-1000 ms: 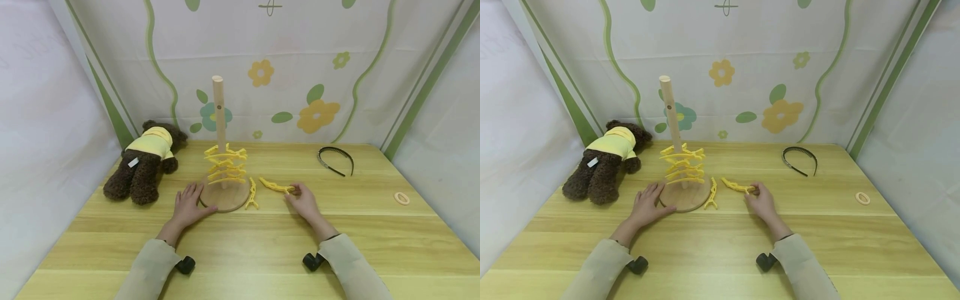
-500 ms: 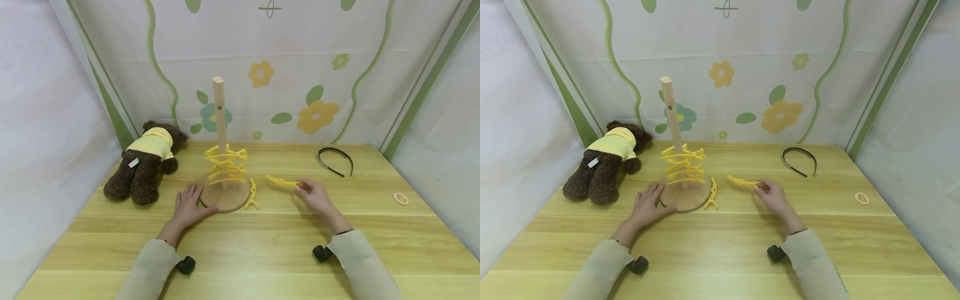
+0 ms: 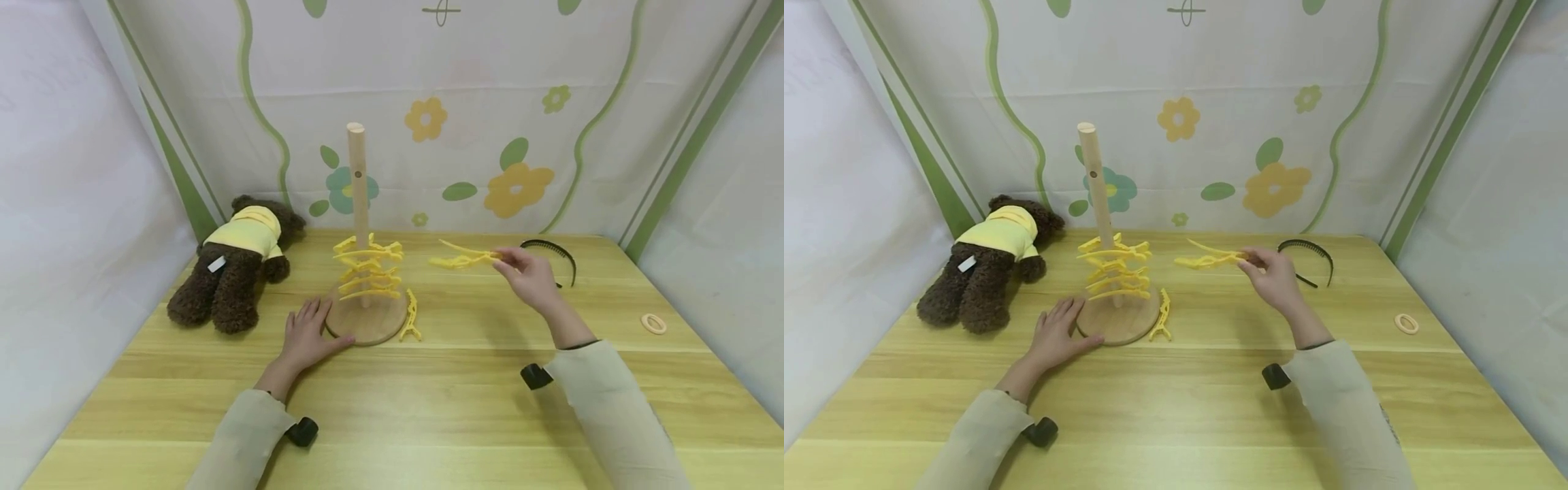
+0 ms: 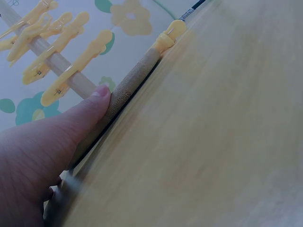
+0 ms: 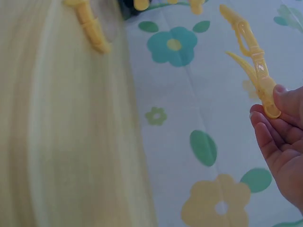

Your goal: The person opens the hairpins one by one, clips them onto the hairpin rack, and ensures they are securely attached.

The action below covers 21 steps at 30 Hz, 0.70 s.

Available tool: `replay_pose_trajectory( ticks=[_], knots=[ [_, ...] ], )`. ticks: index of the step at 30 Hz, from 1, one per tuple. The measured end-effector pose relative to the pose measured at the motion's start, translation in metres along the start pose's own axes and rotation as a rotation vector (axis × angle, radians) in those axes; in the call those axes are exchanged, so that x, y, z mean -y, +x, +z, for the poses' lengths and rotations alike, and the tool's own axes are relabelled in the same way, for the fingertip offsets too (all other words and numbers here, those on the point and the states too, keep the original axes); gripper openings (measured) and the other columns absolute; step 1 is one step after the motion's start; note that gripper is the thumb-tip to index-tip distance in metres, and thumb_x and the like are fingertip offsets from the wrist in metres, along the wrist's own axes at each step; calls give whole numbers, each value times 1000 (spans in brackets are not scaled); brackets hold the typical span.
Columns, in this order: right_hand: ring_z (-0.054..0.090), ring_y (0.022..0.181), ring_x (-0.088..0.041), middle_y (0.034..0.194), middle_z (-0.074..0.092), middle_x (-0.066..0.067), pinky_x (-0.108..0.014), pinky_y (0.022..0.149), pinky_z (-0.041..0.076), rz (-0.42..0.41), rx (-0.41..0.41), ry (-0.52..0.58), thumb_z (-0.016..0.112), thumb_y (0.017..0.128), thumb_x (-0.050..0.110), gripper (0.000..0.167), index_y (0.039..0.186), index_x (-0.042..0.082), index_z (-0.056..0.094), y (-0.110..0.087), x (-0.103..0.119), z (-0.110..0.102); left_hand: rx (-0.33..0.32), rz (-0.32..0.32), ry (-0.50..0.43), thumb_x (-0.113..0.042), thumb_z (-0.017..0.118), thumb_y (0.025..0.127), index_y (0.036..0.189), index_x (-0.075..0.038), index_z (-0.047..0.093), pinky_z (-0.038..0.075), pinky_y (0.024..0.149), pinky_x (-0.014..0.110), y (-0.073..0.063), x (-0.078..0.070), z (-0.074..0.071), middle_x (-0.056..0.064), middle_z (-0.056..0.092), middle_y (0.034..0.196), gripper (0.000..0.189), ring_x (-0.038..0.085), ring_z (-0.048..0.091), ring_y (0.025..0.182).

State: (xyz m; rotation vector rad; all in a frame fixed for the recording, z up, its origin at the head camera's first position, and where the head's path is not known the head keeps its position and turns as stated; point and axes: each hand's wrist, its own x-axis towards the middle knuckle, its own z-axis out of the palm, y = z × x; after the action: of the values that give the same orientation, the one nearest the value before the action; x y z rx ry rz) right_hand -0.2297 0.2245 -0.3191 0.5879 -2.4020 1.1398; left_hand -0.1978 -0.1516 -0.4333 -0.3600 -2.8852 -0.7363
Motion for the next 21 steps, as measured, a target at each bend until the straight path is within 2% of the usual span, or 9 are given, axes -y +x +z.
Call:
replay_pose_trajectory(
  ticks=[4, 7, 11, 14, 18, 21],
  knots=[
    [53, 72, -12, 83, 61, -20, -13, 66, 41, -32, -17, 35, 59, 79, -3, 19, 96, -11, 61, 16, 32, 4, 4, 1, 0, -69, 52, 66, 136, -8, 27, 4, 93, 57, 0, 0, 0, 22, 22, 136, 97, 38, 15, 124],
    [55, 72, -12, 84, 61, -22, -14, 64, 42, -38, 1, 118, 58, 80, -4, 19, 96, -12, 60, 28, 48, 13, 6, 1, 2, -69, 52, 66, 136, -7, 26, 4, 93, 58, 0, 0, 0, 23, 22, 136, 97, 38, 14, 124],
    [55, 72, -12, 86, 61, -19, -16, 63, 44, -49, 28, 185, 59, 80, 1, 20, 98, -8, 62, 48, 48, 34, 3, 2, 3, -69, 51, 66, 137, -7, 26, 4, 93, 57, 0, 0, 0, 23, 22, 136, 97, 38, 14, 124],
    [56, 71, -15, 84, 62, -15, -19, 61, 45, -74, 45, 188, 61, 80, 2, 19, 97, -5, 63, 60, 48, 50, -3, 5, 2, -69, 51, 66, 137, -8, 27, 4, 93, 57, 0, 0, 0, 22, 23, 136, 96, 38, 15, 124],
    [56, 69, -19, 82, 62, -14, -22, 59, 44, -103, 72, 187, 60, 80, 2, 18, 96, -7, 63, 68, 60, 63, -8, 8, -4, -69, 51, 66, 136, -8, 27, 4, 93, 57, 0, 1, 1, 22, 23, 136, 96, 38, 15, 124],
    [57, 69, -24, 81, 61, -18, -28, 61, 45, -131, 79, 203, 59, 80, -1, 18, 95, -10, 62, 68, 79, 66, -11, 8, -11, -68, 52, 66, 136, -9, 27, 4, 93, 57, -1, 1, 1, 22, 23, 136, 96, 37, 15, 124]
  ],
)
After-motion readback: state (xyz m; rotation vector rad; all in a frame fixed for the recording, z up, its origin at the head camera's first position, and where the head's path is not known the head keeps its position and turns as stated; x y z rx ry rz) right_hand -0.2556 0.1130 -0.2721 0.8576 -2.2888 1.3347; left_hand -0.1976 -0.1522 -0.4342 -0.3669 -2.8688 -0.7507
